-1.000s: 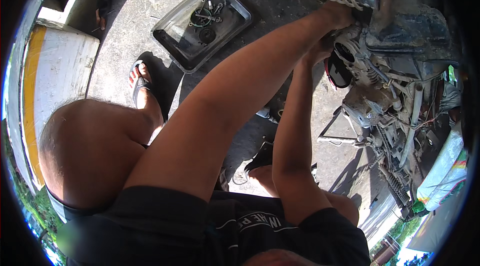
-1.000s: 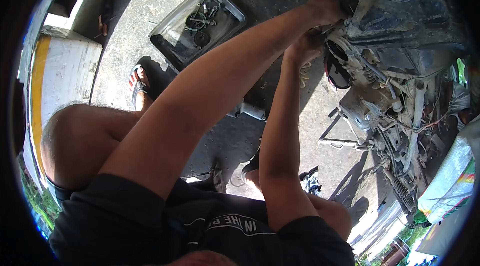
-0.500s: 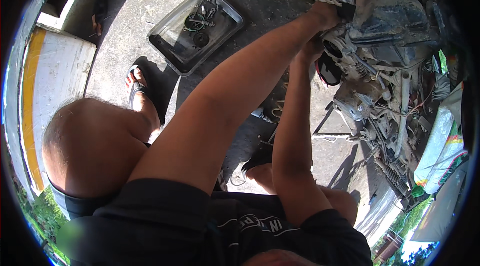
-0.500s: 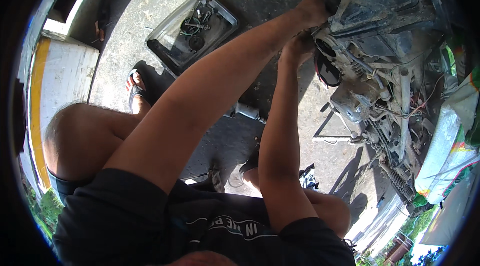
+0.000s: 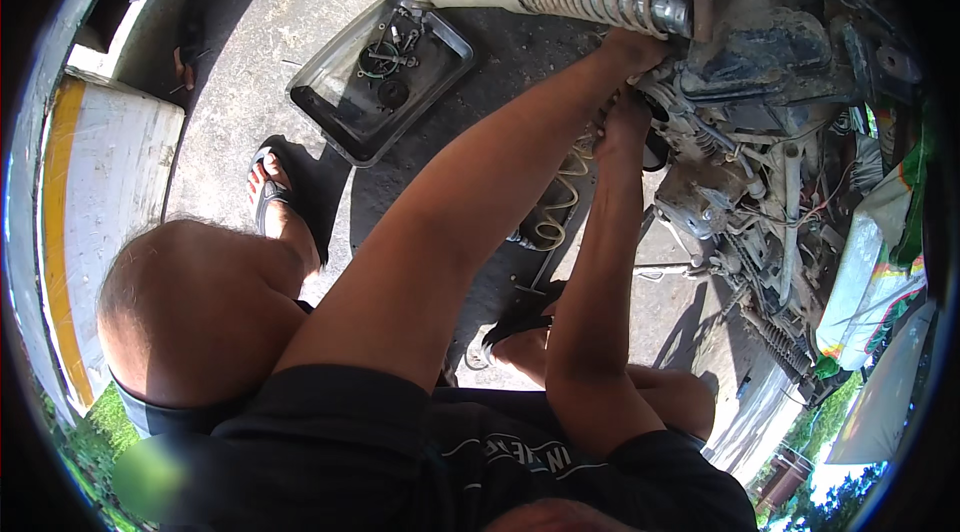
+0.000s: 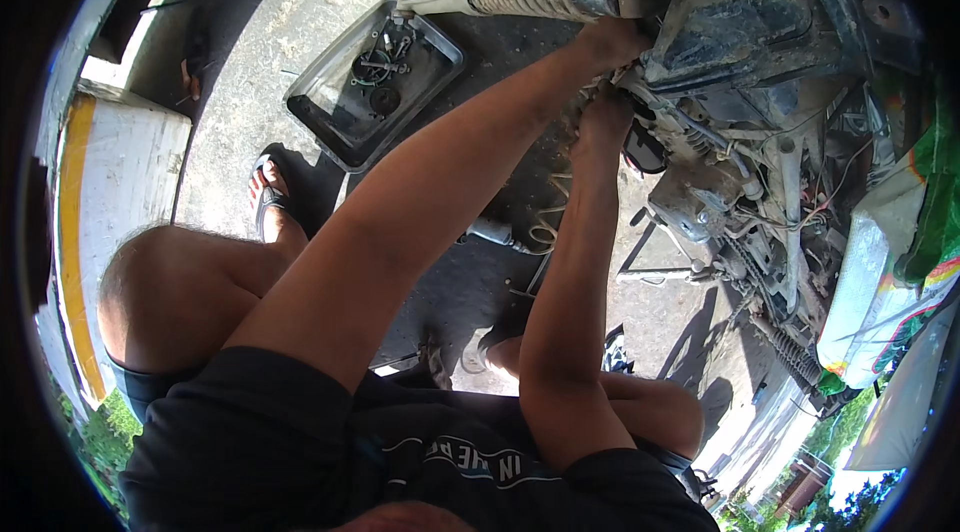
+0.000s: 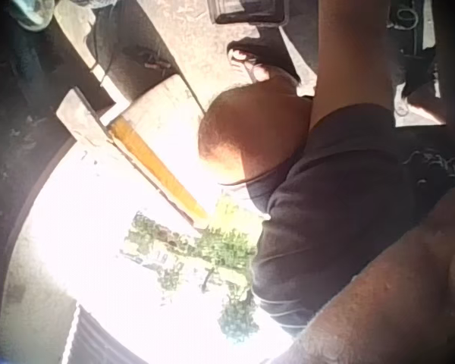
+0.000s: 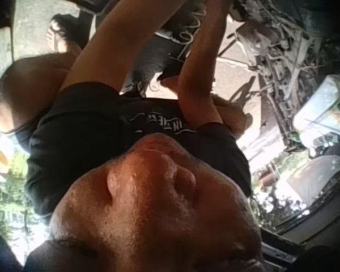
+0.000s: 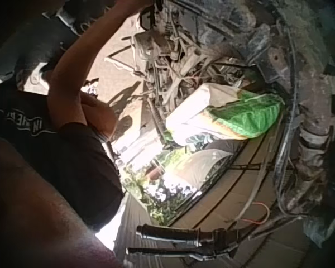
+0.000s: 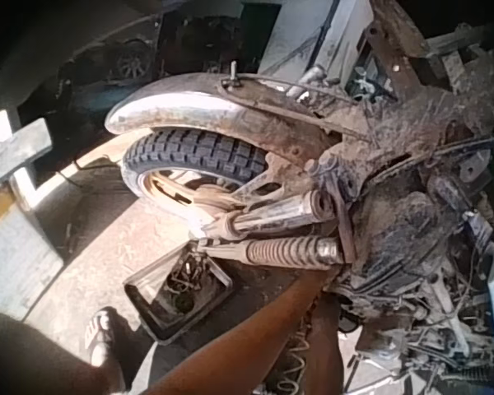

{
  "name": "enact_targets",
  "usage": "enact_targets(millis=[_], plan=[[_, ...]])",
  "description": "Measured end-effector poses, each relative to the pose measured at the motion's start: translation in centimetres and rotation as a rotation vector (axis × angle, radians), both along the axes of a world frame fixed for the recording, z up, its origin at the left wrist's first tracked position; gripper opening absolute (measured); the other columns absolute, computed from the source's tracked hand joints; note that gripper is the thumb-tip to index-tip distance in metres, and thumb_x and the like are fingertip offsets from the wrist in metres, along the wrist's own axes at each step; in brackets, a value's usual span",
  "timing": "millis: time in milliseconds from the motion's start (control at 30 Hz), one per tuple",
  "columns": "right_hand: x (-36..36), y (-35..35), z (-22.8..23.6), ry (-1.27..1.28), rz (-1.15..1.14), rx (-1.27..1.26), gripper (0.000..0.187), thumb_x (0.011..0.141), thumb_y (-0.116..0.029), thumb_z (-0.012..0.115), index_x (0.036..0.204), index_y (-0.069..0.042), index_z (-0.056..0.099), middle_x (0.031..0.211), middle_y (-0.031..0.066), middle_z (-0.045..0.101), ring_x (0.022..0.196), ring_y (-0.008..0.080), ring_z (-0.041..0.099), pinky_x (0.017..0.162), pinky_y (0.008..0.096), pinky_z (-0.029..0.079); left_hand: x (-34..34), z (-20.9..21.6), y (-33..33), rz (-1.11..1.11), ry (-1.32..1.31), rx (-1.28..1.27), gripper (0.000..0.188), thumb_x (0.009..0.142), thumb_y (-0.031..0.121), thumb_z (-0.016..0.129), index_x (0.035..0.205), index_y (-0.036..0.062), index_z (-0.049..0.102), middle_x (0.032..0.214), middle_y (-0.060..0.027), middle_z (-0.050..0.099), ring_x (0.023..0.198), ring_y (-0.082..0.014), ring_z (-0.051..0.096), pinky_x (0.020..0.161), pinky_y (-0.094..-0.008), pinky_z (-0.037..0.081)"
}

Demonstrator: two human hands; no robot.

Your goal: The person is disassembling components of a motorcycle engine, specifically removing the cylinder head and related bolts.

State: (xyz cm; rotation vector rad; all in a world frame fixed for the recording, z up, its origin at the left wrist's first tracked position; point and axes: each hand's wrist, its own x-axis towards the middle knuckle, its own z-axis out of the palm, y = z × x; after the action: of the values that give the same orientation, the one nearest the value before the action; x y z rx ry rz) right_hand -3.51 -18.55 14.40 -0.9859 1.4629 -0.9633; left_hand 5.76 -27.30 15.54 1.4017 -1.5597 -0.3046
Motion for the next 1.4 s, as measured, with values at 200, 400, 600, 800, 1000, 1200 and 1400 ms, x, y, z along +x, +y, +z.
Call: enact_targets(millis=[200,400,600,800,1000,1200,1400], plan=[[-0.9,-1.3,-2.8,0.178,0.116,-0.126,0.027,0.102,-0.035,0.054,0.093,-0.01,0.061,0.074,0.0023,0.062,0.054,0.0169,0.057,0.044,0.0327,0.037,0.5,1.8,2.3,-0.126,0.338,0.179,0.048,0.089,0.046,0.058,0.122,0.0129,0.067,0.117,-0.0184,0.069,0.111,-0.0336,0.066,0.094,-0.0421,0.052],[-0.6,-5.0,-9.4,1.171,0.442,-0.797,0.039,0.104,-0.035,0.048,0.132,-0.008,0.053,0.126,0.0178,0.062,0.111,0.03,0.063,0.088,0.0433,0.052,1.2,2.9,3.3,-0.205,0.414,0.463,0.065,0.092,0.059,0.055,0.134,0.0097,0.061,0.125,-0.0218,0.067,0.119,-0.0349,0.063,0.1,-0.0402,0.047],[1.6,-7.9,-11.3,0.971,0.322,-0.754,0.04,0.106,-0.034,0.047,0.136,-0.009,0.05,0.132,0.0158,0.059,0.115,0.0264,0.061,0.092,0.0382,0.049,1.7,2.3,2.6,-0.158,0.434,0.246,0.04,0.088,0.033,0.067,0.122,0.0129,0.065,0.12,-0.0128,0.067,0.117,-0.0319,0.061,0.103,-0.0412,0.046],[2.2,-6.5,-10.4,0.849,0.223,-0.67,0.04,0.106,-0.034,0.048,0.136,-0.009,0.05,0.132,0.0133,0.058,0.116,0.0235,0.059,0.094,0.0341,0.047,1.8,1.7,1.5,-0.174,0.368,0.235,0.037,0.089,0.031,0.064,0.121,0.0115,0.066,0.114,-0.0142,0.069,0.111,-0.0316,0.064,0.096,-0.0402,0.049],[1.8,-2.4,-5.4,0.424,0.164,-0.313,0.039,0.106,-0.034,0.048,0.136,-0.009,0.051,0.132,0.0107,0.058,0.116,0.0205,0.057,0.096,0.03,0.044,1.2,0.5,0.2,-0.198,0.25,0.241,0.036,0.091,0.03,0.062,0.12,0.01,0.067,0.108,-0.0156,0.071,0.104,-0.0313,0.068,0.089,-0.0393,0.053],[-0.1,0.5,1.9,-0.037,0.103,0.181,0.036,0.102,-0.041,0.057,0.077,-0.017,0.048,0.056,-0.0051,0.037,0.042,0.0072,0.031,0.04,0.0274,0.022,0.6,0.5,-0.1,-0.162,0.15,0.185,0.032,0.088,0.023,0.063,0.118,0.012,0.068,0.107,-0.0145,0.071,0.105,-0.03,0.068,0.091,-0.0392,0.053],[1.0,-1.9,-4.2,0.486,0.321,-0.413,0.028,0.103,-0.037,0.055,0.105,-0.009,0.058,0.085,0.0061,0.061,0.07,0.0219,0.06,0.06,0.0373,0.046,1.4,2.0,2.3,-0.231,0.454,0.319,0.036,0.088,0.029,0.065,0.121,0.0143,0.066,0.117,-0.0128,0.068,0.112,-0.0308,0.064,0.098,-0.0409,0.05]])
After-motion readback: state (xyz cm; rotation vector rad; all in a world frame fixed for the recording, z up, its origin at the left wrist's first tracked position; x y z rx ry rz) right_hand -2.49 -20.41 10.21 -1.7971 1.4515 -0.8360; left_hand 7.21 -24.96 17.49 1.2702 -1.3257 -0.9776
